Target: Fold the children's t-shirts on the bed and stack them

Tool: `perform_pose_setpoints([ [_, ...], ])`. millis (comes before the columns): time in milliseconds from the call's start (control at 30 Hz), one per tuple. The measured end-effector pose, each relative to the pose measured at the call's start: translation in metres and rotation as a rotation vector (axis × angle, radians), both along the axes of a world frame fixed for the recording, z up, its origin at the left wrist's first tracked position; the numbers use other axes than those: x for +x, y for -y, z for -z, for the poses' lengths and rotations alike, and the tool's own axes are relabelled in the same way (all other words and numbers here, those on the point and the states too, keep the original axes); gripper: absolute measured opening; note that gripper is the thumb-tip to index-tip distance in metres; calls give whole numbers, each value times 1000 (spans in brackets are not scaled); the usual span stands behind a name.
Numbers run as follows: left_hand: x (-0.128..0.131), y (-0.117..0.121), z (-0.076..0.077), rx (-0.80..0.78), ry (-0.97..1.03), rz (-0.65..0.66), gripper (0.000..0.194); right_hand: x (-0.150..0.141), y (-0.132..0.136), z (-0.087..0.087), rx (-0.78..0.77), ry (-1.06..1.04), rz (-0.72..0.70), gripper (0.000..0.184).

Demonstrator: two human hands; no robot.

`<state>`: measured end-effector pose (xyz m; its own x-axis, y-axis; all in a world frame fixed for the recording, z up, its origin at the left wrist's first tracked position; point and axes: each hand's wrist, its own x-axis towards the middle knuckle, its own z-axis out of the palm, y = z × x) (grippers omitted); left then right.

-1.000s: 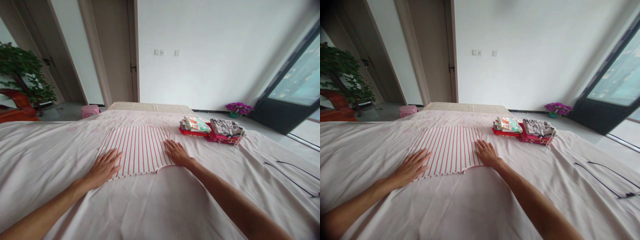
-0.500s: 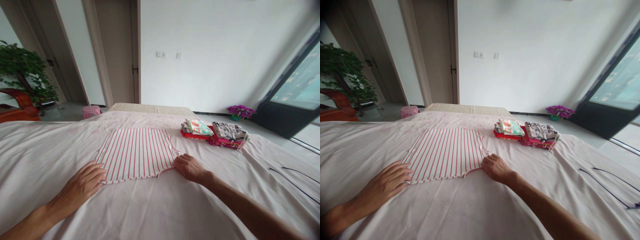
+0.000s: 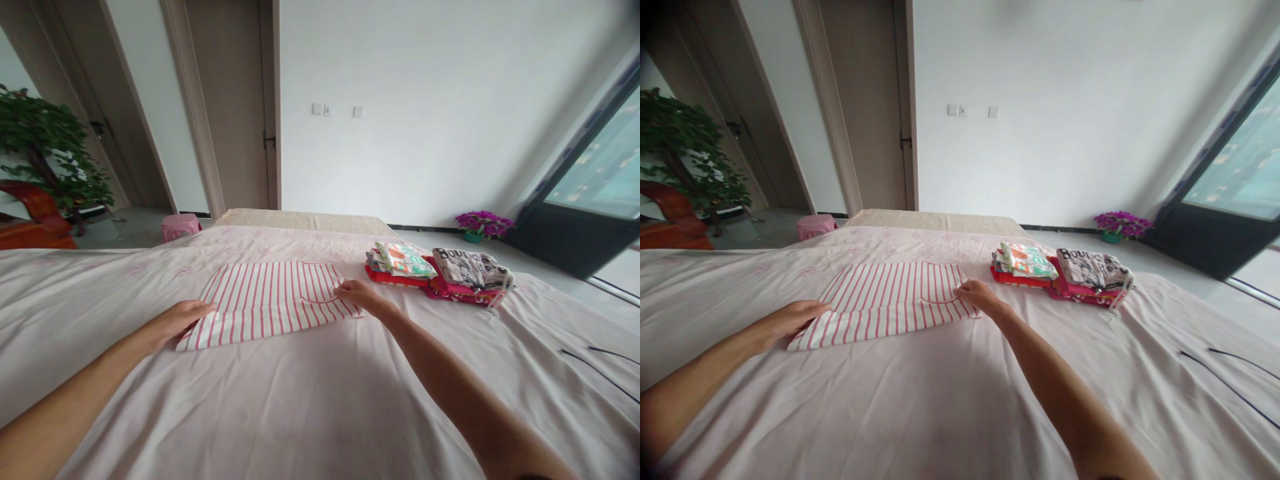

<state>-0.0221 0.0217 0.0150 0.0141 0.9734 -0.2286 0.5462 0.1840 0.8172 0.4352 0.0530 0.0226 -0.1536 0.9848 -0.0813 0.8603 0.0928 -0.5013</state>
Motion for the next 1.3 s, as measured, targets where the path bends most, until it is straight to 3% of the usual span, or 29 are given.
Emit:
perform_pose_setpoints([
  [100, 1, -2, 6, 70, -14, 90, 49, 1, 2, 9, 57, 25, -1, 26],
  [267, 2, -3, 17, 296, -156, -59, 38, -4, 9, 13, 236, 23, 168, 30],
  [400, 2, -5, 24, 327, -461, -58, 31, -7, 14, 16, 230, 131, 206, 33],
  [500, 6, -6, 23, 309, -635, -27, 34, -9, 19, 17, 214, 235, 205, 36],
  [700, 12, 0, 16, 295, -763, -11, 34, -6, 21, 13, 156, 279, 224, 38],
  [800, 20, 9, 10, 392, -873, -26, 37, -10, 28, 5, 232, 348, 226, 35],
  [867, 35, 14, 6, 554, -880, 12, 39, -26, 37, -1, 356, 378, 143, 35],
  [967, 73, 17, 7, 743, -641, 226, 40, -72, 55, -5, 495, 314, -166, 41],
  [1033, 101, 16, 14, 753, -498, 335, 44, -107, 65, 2, 545, 268, -363, 49],
  [1100, 120, 13, 27, 727, -487, 374, 48, -134, 70, 14, 543, 243, -433, 57],
  [1200, 122, 9, 44, 722, -630, 441, 57, -147, 65, 33, 516, 244, -433, 62],
  [1300, 96, 4, 52, 728, -764, 506, 63, -129, 53, 41, 496, 275, -451, 61],
])
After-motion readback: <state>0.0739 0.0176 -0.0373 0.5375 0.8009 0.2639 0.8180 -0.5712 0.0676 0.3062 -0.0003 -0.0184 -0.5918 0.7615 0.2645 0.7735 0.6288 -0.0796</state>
